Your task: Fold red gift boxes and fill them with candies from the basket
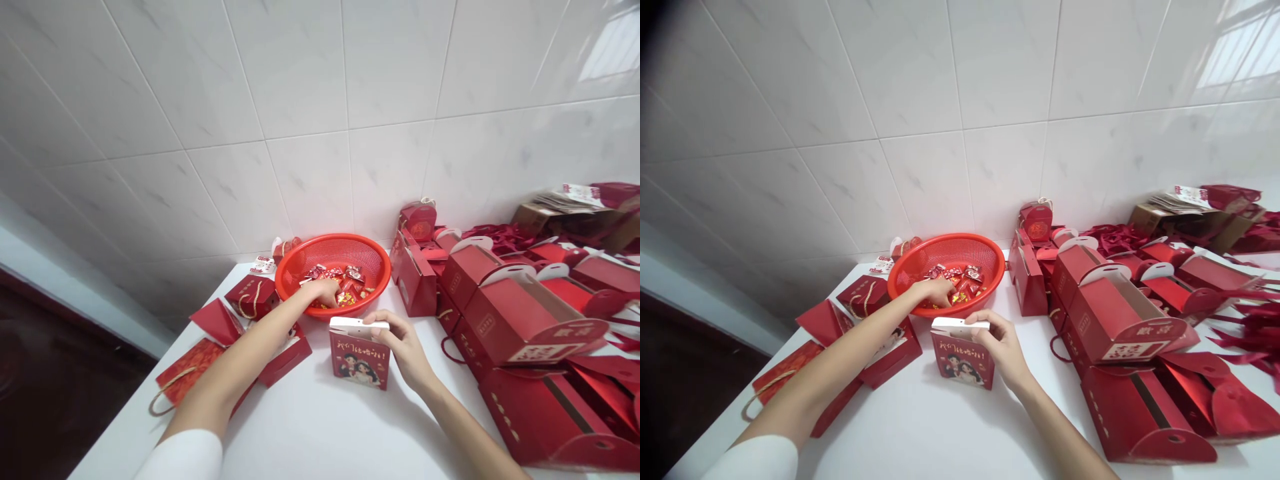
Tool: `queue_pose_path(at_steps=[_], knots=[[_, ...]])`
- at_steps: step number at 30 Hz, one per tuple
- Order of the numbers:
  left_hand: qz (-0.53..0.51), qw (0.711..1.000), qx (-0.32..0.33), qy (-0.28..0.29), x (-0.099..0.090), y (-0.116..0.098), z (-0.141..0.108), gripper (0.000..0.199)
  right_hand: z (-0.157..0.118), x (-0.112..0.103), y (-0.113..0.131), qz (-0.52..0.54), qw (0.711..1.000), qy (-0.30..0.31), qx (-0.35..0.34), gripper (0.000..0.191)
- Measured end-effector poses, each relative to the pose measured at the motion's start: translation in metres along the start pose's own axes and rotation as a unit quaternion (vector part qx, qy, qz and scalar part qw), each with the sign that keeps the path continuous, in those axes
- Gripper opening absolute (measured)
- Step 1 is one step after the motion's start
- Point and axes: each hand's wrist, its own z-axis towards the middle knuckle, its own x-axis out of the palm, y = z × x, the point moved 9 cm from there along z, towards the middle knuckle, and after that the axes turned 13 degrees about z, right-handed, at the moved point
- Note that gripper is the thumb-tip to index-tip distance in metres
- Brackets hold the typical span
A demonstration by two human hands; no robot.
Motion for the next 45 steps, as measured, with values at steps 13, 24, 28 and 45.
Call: queue_pose_path(at_steps=[13,24,28,45], knots=[[-0.03,0.978,-0.042,-0.204,-0.042,0.016,-0.007,0.014,0.0,0.001,0.001,0.009,1.0,0.001,-0.001,0.016],[-0.023,0.975,-0.084,-0.202,-0.056,0.041,-0.014,0.039,-0.001,0.001,0.0,0.017,1.0,0.002,0.007,0.017],[0.016,0.996,-0.022,-0.089,-0.036,0.029,-0.011,0.021,0.0,0.0,-0.002,0.017,1.0,0.005,0.009,0.017],[0.019,0.993,0.021,-0.115,-0.036,0.01,-0.017,0.021,0.001,0.001,0.001,0.017,1.0,0.001,0.007,0.017]])
